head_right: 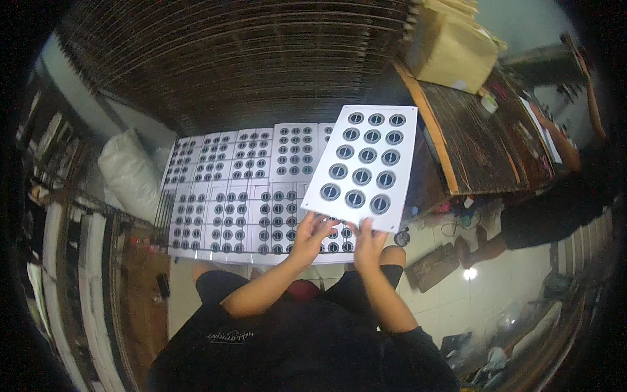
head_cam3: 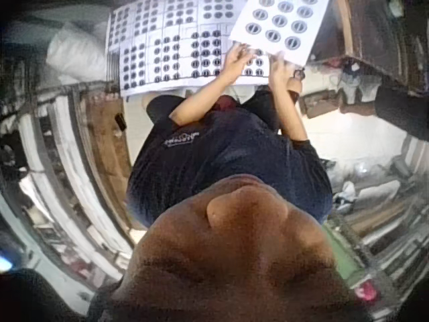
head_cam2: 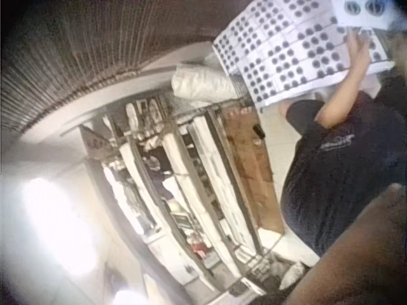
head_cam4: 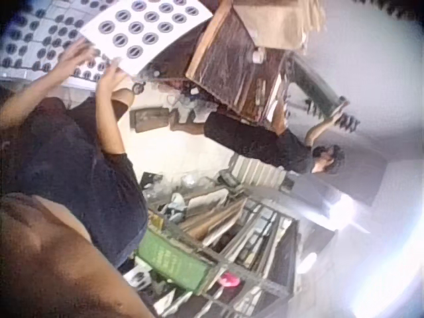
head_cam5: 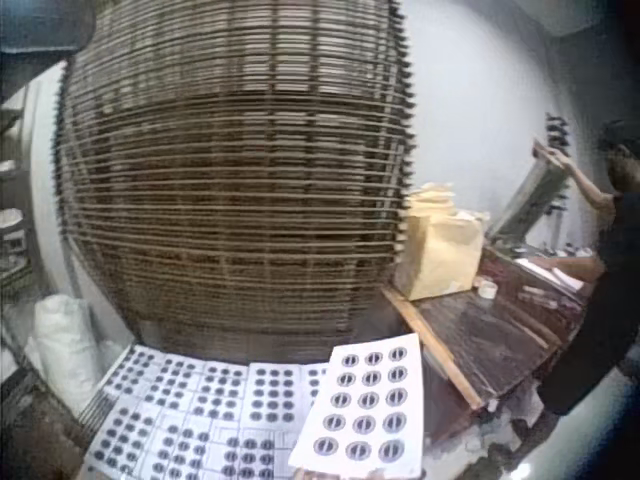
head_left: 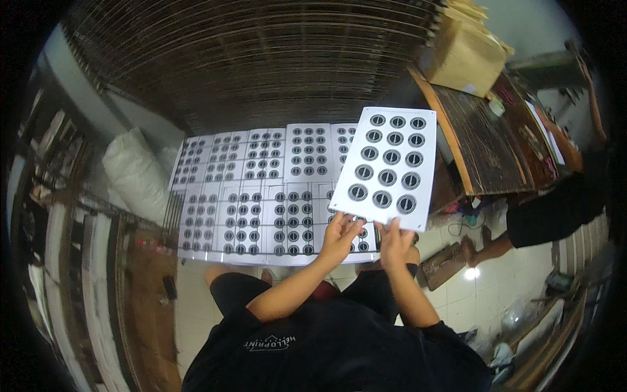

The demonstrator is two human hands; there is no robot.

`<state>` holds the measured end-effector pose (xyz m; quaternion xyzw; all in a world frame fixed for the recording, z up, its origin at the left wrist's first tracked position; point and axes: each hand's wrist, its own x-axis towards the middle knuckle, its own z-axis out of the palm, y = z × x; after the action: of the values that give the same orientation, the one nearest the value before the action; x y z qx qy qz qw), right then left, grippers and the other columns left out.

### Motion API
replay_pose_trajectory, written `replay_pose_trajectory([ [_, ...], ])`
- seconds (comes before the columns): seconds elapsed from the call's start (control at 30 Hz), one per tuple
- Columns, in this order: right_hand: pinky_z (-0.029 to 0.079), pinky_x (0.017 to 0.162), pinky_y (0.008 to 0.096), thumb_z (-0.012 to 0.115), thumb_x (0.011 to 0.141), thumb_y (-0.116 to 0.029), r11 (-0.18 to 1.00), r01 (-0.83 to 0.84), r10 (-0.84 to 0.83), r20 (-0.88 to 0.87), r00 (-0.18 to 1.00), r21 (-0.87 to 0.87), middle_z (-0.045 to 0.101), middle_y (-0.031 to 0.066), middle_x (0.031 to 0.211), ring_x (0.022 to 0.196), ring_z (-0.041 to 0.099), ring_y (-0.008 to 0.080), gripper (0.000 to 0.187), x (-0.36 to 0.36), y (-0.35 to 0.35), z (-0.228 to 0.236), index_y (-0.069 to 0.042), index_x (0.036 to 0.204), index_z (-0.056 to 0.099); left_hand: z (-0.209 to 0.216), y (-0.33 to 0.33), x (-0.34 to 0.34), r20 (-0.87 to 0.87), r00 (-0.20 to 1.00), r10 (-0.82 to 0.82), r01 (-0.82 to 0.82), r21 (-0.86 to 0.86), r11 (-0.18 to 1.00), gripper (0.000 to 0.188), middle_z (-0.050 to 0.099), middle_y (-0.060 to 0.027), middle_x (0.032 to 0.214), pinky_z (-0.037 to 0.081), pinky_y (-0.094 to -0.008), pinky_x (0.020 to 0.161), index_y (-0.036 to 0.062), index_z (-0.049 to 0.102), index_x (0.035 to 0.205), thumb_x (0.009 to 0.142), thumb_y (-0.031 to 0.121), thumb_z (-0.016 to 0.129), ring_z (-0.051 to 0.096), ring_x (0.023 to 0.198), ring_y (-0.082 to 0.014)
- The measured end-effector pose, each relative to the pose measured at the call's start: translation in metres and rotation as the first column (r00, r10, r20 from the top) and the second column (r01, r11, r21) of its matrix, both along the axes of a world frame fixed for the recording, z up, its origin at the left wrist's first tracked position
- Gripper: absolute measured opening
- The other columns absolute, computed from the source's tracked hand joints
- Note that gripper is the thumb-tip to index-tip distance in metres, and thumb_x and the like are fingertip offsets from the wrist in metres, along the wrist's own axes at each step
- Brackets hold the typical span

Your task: The person receives sheets of circular stickers from a coworker and stacks them on a wire rack. The person repeatedly takes a sheet, places it on the stack, and returns for the next sheet.

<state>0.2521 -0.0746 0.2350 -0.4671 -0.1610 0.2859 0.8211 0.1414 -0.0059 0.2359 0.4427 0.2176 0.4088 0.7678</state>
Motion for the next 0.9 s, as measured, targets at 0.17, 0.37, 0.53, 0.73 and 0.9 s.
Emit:
replay_pose_trajectory([
  [0.17, 0.048, 0.082, 0.0350, 0.044, 0.088, -0.009, 0.984, -0.108, 0.138, 0.223, 0.965, -0.142, 0.042, 0.0162, 0.117, 0.105, 0.047, 0.0225, 0.043, -0.043, 0.005, -0.009, 0.004, 0.124, 0.023, 0.003, 0.001, -0.018, -0.022, 0.979, 0.201, -0.202, -0.037, 0.979, 0.022, 0.056, -0.0065, 0.095, 0.048, -0.0232, 0.070, -0.0002, 0.047, 0.106, 0.086, 0.009, 0.051, 0.055, 0.081, -0.0108],
  [0.37, 0.041, 0.089, 0.0346, 0.062, 0.075, -0.007, 0.862, -0.262, 0.483, 0.548, 0.683, -0.433, 0.041, 0.0180, 0.120, 0.109, 0.045, 0.0251, 0.058, -0.023, 0.005, -0.053, 0.006, 0.123, 0.031, -0.031, 0.051, -0.063, -0.022, 0.958, 0.287, -0.284, -0.218, 0.934, 0.023, 0.055, -0.0043, 0.095, 0.050, -0.0244, 0.068, 0.0040, 0.048, 0.107, 0.085, 0.011, 0.053, 0.054, 0.080, -0.0096],
  [0.53, 0.036, 0.092, 0.0392, 0.068, 0.071, -0.017, 0.748, 0.029, 0.610, 0.703, 0.365, -0.664, 0.041, 0.0213, 0.120, 0.110, 0.044, 0.0356, 0.060, 0.033, -0.035, -0.084, 0.001, 0.121, 0.040, -0.083, 0.136, -0.129, -0.012, 0.913, 0.407, -0.397, -0.252, 0.883, 0.025, 0.054, -0.0021, 0.098, 0.048, -0.0249, 0.073, 0.0096, 0.045, 0.110, 0.086, 0.013, 0.053, 0.054, 0.084, -0.0094],
  [0.73, 0.029, 0.097, 0.0425, 0.058, 0.078, -0.041, 0.269, 0.267, 0.856, 0.357, 0.375, -0.925, 0.032, 0.0278, 0.127, 0.119, 0.034, 0.0391, 0.063, 0.076, -0.133, -0.120, 0.000, 0.123, 0.040, -0.148, 0.234, -0.180, 0.008, 0.832, 0.555, -0.519, -0.342, 0.783, 0.040, 0.047, -0.0099, 0.106, 0.043, -0.0316, 0.089, 0.0046, 0.033, 0.120, 0.086, 0.011, 0.052, 0.050, 0.098, -0.0176],
  [0.9, 0.018, 0.100, 0.0510, 0.052, 0.080, -0.047, 0.316, 0.260, 0.801, 0.404, 0.443, -0.912, 0.013, 0.0343, 0.133, 0.124, 0.014, 0.0471, 0.072, 0.075, -0.156, -0.154, -0.004, 0.132, 0.026, -0.188, 0.293, -0.177, -0.046, 0.797, 0.602, -0.566, -0.405, 0.718, 0.043, 0.047, -0.0119, 0.096, 0.048, -0.0328, 0.082, -0.0011, 0.031, 0.122, 0.083, 0.002, 0.049, 0.052, 0.089, -0.0175],
])
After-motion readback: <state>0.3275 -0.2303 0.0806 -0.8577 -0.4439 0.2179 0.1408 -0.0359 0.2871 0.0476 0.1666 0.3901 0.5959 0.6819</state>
